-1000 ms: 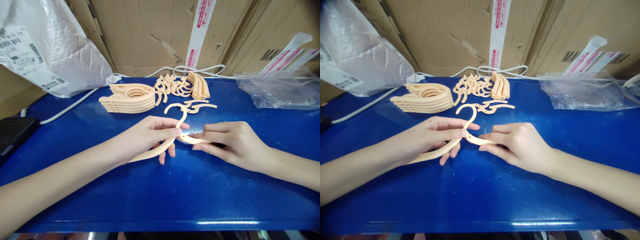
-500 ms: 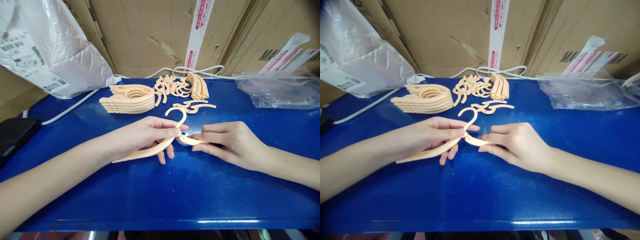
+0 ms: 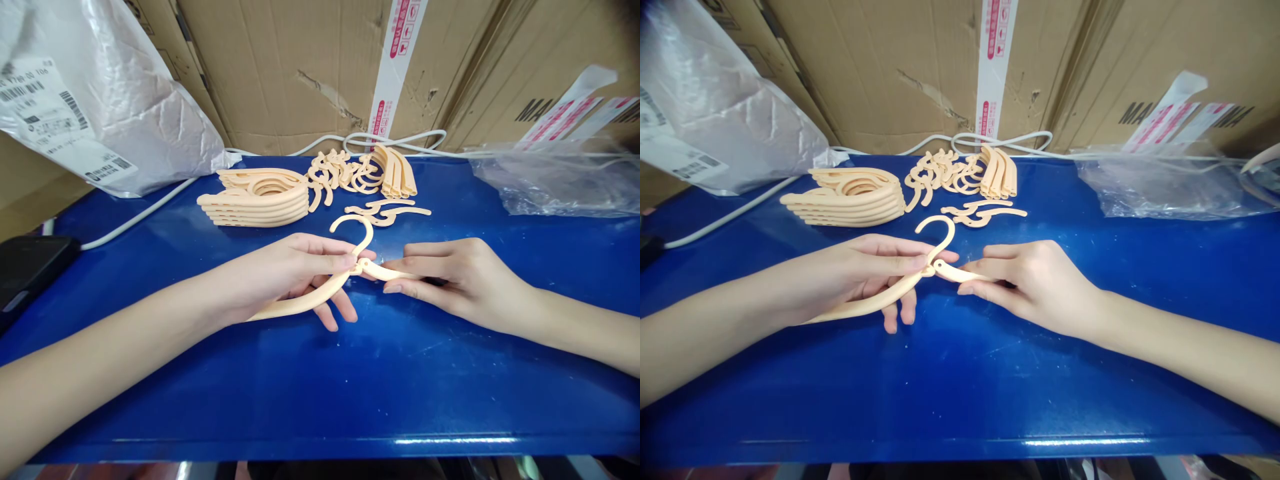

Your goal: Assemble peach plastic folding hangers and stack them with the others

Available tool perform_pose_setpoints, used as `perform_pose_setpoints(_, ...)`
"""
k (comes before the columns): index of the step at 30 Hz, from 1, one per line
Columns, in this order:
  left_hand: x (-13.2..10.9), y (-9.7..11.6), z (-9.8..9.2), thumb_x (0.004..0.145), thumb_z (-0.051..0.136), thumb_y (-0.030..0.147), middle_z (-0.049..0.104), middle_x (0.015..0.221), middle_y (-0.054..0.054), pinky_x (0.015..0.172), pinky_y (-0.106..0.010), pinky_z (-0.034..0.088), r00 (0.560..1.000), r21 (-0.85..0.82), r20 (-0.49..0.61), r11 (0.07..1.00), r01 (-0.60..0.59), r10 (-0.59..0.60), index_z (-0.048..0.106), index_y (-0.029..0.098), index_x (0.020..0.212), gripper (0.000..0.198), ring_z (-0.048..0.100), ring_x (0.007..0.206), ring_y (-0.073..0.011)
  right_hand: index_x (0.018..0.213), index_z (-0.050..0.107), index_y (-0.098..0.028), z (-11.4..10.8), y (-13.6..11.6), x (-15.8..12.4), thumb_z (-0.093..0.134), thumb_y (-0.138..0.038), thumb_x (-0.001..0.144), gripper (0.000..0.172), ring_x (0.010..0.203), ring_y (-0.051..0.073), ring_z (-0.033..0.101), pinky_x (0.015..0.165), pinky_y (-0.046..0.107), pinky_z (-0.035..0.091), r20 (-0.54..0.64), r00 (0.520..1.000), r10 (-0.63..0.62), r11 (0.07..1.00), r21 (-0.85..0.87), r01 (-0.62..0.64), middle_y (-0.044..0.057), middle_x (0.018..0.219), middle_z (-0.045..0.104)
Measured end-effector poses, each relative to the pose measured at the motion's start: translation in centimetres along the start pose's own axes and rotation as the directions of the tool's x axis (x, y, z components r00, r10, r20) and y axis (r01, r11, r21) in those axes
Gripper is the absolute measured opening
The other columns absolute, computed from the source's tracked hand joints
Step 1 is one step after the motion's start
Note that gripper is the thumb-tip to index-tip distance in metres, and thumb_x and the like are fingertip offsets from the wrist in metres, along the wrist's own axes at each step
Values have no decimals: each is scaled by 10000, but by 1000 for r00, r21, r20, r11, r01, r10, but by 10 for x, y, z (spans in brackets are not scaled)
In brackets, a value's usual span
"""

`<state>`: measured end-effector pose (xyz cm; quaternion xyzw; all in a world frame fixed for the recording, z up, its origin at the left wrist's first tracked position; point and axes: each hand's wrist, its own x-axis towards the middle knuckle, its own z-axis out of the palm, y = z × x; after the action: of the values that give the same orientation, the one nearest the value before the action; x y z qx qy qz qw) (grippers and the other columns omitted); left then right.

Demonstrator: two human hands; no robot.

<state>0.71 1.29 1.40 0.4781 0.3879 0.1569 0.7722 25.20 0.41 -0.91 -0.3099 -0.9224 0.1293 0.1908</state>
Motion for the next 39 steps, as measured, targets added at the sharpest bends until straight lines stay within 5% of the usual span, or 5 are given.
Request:
perform_pose_setpoints(14,0,-1,-12,970,548,303,716,701,-27,523,-177,557,981,78,197,997,-16,1,632,228,1271,322,681,572,-120,1191,686,-259,3,1,-4,527,-350,973,285,602,90,553,584,219,383,-34,996,-85,992,-99,81,-7,715,591)
perform_pose_setpoints(28,-2,3,-6,976,518,249,623,501,15,453,-132,511,993,17,120,1000,-7,5,617,210,1289,331,599,443,-96,1115,711,-227,2,-2,-3,497,-360,985,284,583,93,524,566,237,366,-50,989,-140,973,-192,128,-14,678,551)
perform_pose_setpoints(39,1,1,-10,969,547,271,682,646,-2,509,-195,571,984,60,179,998,-18,7,592,247,1317,351,664,552,-119,1004,731,-234,3,-5,-2,496,-367,984,271,570,99,515,564,251,369,-102,975,-197,925,-349,150,-14,681,597)
